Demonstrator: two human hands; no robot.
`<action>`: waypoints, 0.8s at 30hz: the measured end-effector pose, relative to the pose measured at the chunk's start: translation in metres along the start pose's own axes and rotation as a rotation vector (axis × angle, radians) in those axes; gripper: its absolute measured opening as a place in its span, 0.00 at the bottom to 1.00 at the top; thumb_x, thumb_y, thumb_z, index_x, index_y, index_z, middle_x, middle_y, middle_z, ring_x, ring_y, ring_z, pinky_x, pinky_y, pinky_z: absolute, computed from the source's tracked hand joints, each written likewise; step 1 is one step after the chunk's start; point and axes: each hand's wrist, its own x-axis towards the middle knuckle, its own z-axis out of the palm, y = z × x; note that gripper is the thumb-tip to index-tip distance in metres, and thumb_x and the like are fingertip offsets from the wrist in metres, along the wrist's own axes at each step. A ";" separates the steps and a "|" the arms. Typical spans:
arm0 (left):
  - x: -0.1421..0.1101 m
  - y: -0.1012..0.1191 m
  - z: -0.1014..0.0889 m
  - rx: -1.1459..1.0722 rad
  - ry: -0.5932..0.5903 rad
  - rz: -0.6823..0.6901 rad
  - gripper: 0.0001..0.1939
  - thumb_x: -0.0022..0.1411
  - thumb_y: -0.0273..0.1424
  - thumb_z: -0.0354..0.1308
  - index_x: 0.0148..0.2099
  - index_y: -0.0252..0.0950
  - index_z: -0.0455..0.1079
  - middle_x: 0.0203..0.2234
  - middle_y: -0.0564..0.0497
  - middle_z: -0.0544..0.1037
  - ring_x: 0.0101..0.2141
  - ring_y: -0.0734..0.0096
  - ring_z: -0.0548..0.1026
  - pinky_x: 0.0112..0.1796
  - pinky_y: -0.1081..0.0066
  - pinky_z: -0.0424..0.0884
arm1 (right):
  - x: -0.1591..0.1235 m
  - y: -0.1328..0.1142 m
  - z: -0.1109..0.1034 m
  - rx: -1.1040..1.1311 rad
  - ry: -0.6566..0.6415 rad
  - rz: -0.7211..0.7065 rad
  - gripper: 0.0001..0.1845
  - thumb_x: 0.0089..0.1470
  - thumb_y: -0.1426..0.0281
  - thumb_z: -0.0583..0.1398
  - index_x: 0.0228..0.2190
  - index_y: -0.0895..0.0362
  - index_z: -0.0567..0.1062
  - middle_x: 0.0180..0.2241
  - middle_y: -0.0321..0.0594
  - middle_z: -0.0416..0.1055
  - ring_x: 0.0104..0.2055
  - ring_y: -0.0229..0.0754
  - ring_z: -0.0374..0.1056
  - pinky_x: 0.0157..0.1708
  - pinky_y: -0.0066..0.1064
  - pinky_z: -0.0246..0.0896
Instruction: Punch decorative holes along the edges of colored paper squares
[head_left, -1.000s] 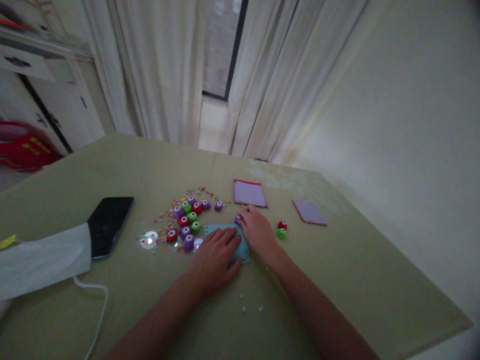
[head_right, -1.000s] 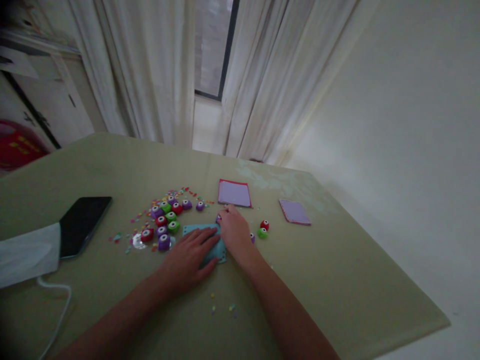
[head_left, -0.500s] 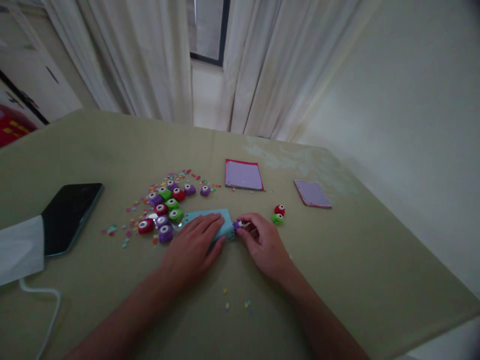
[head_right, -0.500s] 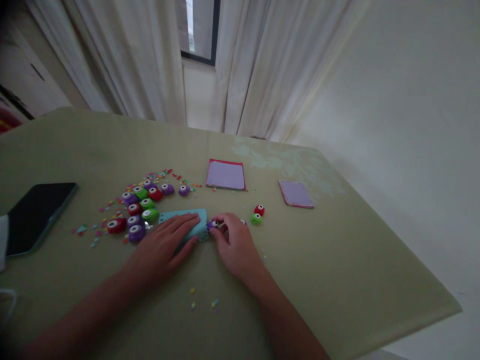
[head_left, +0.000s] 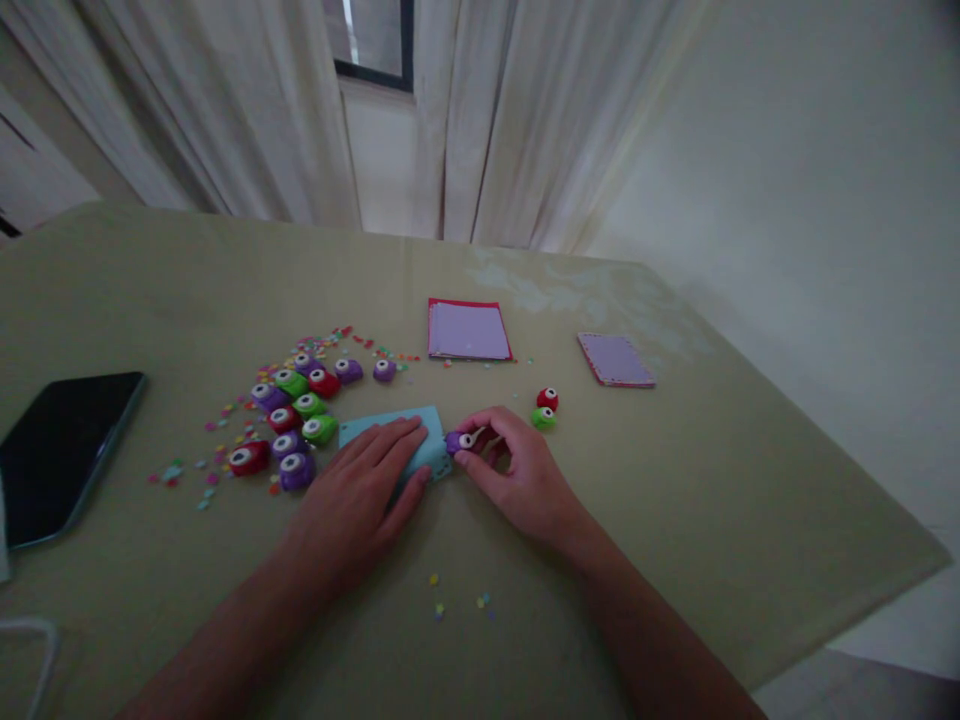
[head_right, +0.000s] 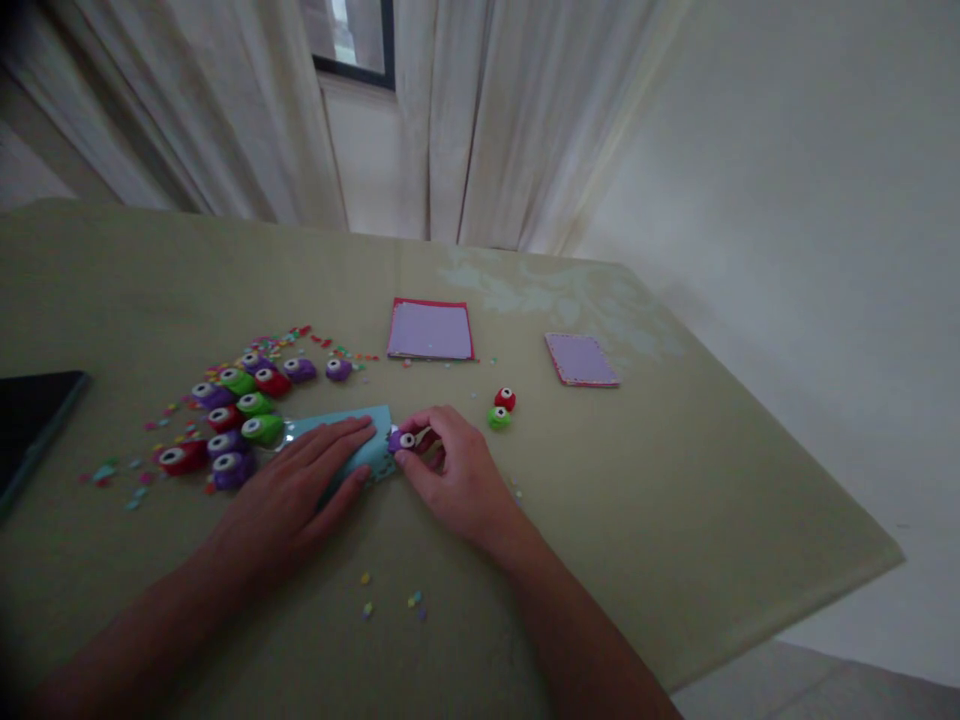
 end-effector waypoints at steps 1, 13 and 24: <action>0.000 0.000 0.000 -0.001 -0.001 0.000 0.25 0.80 0.42 0.46 0.68 0.36 0.68 0.65 0.42 0.75 0.63 0.53 0.73 0.65 0.49 0.69 | 0.000 -0.001 0.000 -0.020 0.004 -0.015 0.09 0.60 0.74 0.66 0.44 0.54 0.77 0.42 0.39 0.78 0.38 0.40 0.74 0.37 0.30 0.69; 0.001 0.001 0.001 -0.028 -0.004 -0.032 0.24 0.80 0.42 0.46 0.68 0.37 0.70 0.65 0.42 0.75 0.64 0.52 0.73 0.65 0.49 0.68 | 0.001 0.002 -0.005 -0.123 -0.030 -0.068 0.10 0.62 0.73 0.66 0.45 0.53 0.79 0.42 0.39 0.77 0.37 0.39 0.73 0.37 0.30 0.70; 0.002 0.000 0.001 -0.031 0.000 -0.026 0.24 0.80 0.40 0.45 0.67 0.36 0.70 0.65 0.42 0.75 0.64 0.52 0.73 0.65 0.49 0.68 | 0.001 0.004 -0.006 -0.140 -0.073 -0.038 0.09 0.61 0.72 0.67 0.44 0.54 0.80 0.40 0.39 0.78 0.38 0.40 0.73 0.39 0.30 0.69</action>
